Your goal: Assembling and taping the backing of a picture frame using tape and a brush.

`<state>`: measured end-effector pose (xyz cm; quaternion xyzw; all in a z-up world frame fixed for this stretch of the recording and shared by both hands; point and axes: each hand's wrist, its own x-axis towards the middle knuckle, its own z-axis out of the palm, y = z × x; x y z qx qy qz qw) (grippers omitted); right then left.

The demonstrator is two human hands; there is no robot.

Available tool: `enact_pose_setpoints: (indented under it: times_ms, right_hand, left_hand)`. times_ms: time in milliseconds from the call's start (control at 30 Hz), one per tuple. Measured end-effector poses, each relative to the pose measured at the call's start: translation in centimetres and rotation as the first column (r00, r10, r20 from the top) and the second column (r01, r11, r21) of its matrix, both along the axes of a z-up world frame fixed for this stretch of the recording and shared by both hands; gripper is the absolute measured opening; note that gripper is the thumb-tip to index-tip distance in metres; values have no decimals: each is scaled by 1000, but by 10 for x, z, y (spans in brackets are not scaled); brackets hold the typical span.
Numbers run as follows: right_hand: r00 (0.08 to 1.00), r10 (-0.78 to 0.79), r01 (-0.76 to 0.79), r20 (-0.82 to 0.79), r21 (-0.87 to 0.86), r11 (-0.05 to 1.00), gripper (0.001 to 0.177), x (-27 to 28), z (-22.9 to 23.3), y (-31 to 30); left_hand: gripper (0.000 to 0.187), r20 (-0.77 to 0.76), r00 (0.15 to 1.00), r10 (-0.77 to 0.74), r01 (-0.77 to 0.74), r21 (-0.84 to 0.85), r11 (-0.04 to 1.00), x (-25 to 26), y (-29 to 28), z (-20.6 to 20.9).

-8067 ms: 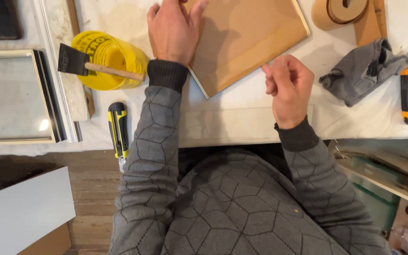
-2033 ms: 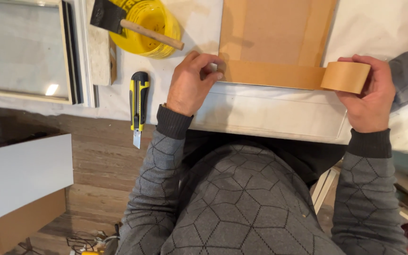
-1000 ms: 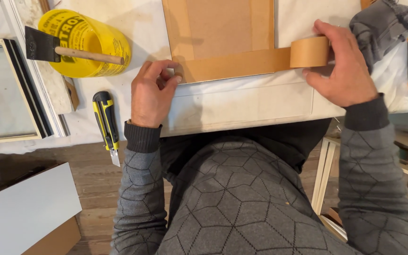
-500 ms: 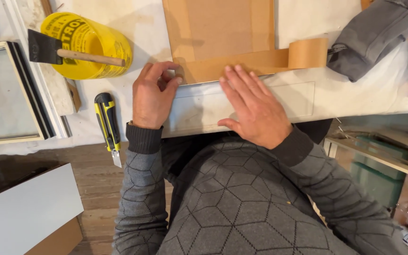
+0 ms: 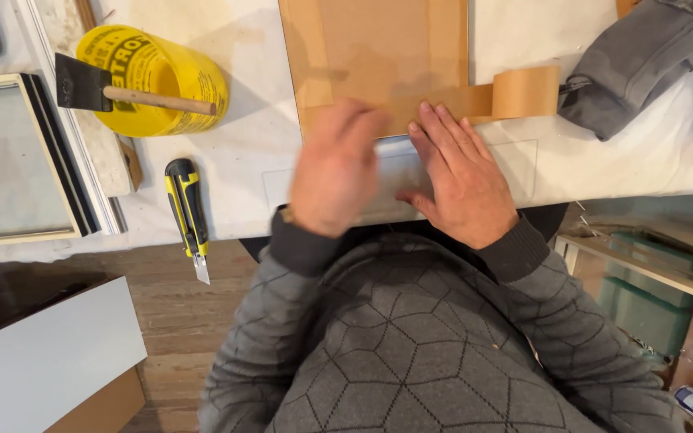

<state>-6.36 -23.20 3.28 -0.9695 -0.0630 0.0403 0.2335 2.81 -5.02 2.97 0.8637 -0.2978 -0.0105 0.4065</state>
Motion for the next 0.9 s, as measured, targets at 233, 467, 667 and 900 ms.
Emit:
enact_pose_setpoints:
  times_ms: [233,467,667,900]
  right_hand:
    - [999,-52,52,3,50,997,79,-1,-3,-2]
    - [993,-106,102,48,68,992,75,-9,-3,-16]
    - [981,-192,191,7,71,979,71,-9,3,-21]
    - [961,-274,275,-17,70,959,69,-2,9,-13]
  left_hand:
    - [40,-63,987,-145,148,48,988,-6,-35,-21]
    - [43,73,982,-175,155,225,962,-7,-40,-15]
    - [46,131,969,-210,159,323,933,-12,-45,-13]
    - [50,158,963,-217,148,361,921,-14,-46,-15]
